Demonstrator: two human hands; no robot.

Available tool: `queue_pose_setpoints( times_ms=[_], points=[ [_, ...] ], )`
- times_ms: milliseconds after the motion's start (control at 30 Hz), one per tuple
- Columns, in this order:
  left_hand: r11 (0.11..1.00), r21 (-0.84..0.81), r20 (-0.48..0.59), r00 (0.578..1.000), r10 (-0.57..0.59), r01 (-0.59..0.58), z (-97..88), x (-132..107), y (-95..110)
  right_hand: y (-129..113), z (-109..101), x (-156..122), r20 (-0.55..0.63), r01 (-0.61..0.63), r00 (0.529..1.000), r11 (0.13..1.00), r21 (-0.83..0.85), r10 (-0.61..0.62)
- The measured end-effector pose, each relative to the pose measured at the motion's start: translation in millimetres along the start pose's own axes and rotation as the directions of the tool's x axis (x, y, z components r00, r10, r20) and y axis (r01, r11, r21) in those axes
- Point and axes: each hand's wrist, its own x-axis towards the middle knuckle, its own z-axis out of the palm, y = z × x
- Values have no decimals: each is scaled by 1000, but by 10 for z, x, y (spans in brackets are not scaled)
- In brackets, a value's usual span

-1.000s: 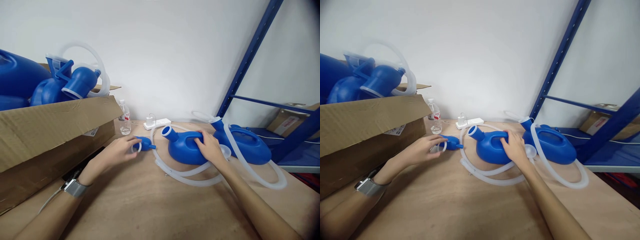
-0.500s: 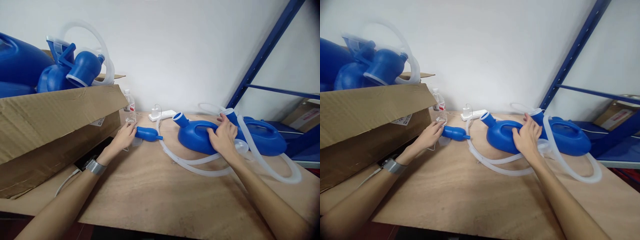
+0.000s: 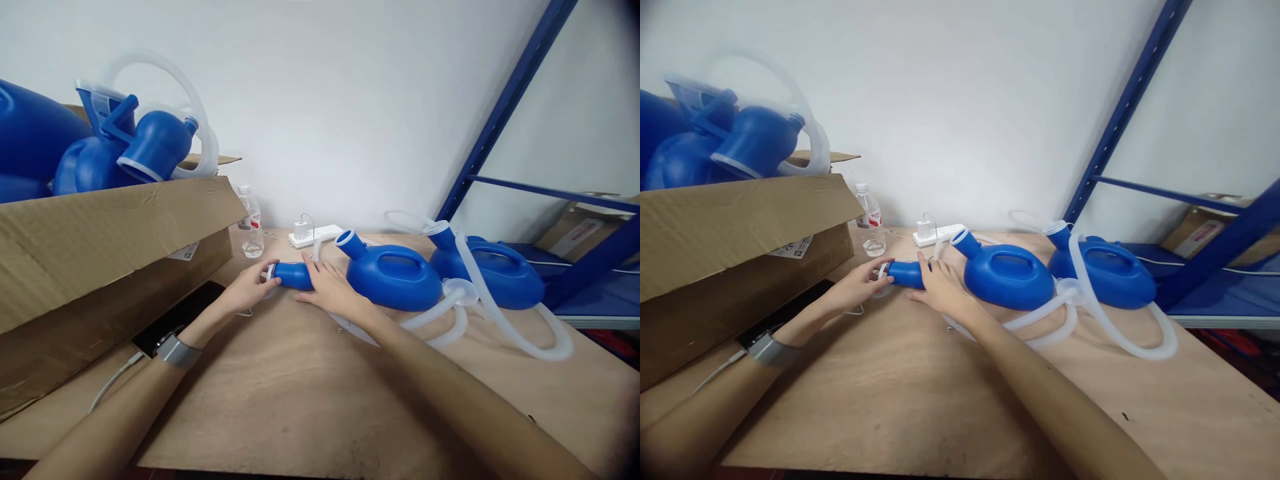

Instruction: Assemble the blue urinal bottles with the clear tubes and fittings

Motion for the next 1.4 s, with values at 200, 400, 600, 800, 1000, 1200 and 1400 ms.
queue_pose_setpoints(
  times_ms=[200, 400, 600, 800, 1000, 1200, 1400],
  points=[
    [986, -151, 68, 994, 86, -75, -35, -139, 222, 67, -267, -140, -104, 50, 994, 995, 90, -41],
    [927, -292, -43, 971, 235, -238, 118, -292, 453, 174, -438, -608, -246, 59, 969, 958, 281, 12],
    [896, -320, -68, 951, 303, -308, 395, -425, 549, 266, -267, -765, -226, 108, 974, 928, 357, -26],
    [894, -302, -95, 944, 317, -330, 438, -494, 545, 241, -278, -785, -226, 96, 974, 911, 400, -3],
    [894, -325, 14, 944, 329, -307, 382, -504, 529, 273, -289, -781, -207, 55, 977, 888, 456, 45],
    [923, -288, 9, 964, 267, -253, 384, -506, 539, 264, -320, -810, -188, 51, 982, 912, 408, 30],
    [934, -296, 86, 968, 236, -202, 320, -486, 545, 219, -392, -819, -178, 63, 984, 926, 371, 5]
  ],
)
